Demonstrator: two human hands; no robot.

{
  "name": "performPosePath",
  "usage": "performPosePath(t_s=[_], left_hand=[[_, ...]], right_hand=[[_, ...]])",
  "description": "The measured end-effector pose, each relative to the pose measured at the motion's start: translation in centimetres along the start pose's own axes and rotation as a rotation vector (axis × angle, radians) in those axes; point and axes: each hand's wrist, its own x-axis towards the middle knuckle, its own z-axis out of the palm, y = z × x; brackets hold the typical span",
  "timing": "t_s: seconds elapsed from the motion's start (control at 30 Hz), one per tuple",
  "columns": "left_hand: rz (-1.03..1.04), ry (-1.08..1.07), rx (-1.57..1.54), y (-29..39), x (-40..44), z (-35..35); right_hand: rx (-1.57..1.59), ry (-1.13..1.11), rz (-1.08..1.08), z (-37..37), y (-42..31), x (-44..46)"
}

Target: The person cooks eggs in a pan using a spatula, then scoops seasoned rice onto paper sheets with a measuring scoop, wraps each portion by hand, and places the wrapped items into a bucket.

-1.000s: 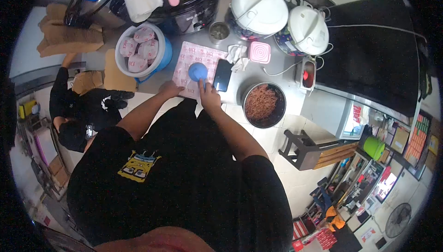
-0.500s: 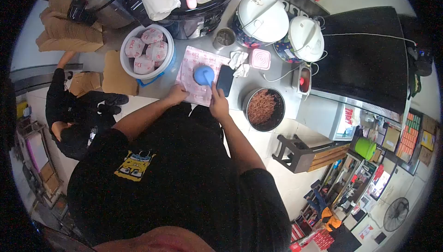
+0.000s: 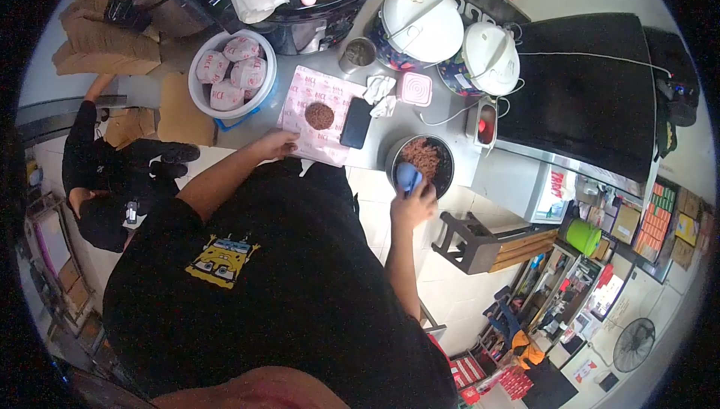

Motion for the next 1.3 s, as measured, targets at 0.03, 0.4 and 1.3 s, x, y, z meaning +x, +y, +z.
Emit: performPosePath(t_s=[0.03,0.4,1.3], left_hand=[[-0.006,-0.046,-0.090,0.1,0.2,-0.2],[0.793,0.060,0.989,0.5,-4.5,0.3],[1.105,-0.125,1.854,0.8,-5.3,-7.6]], right_hand=[[0.094,0.087,-0.183,-0.4,-1.3,0.8],[0.558,-0.192,-0.775,12.8,-16.7,3.3],[0.725,-0.383,-0.931,14.4,-11.5,1.8]])
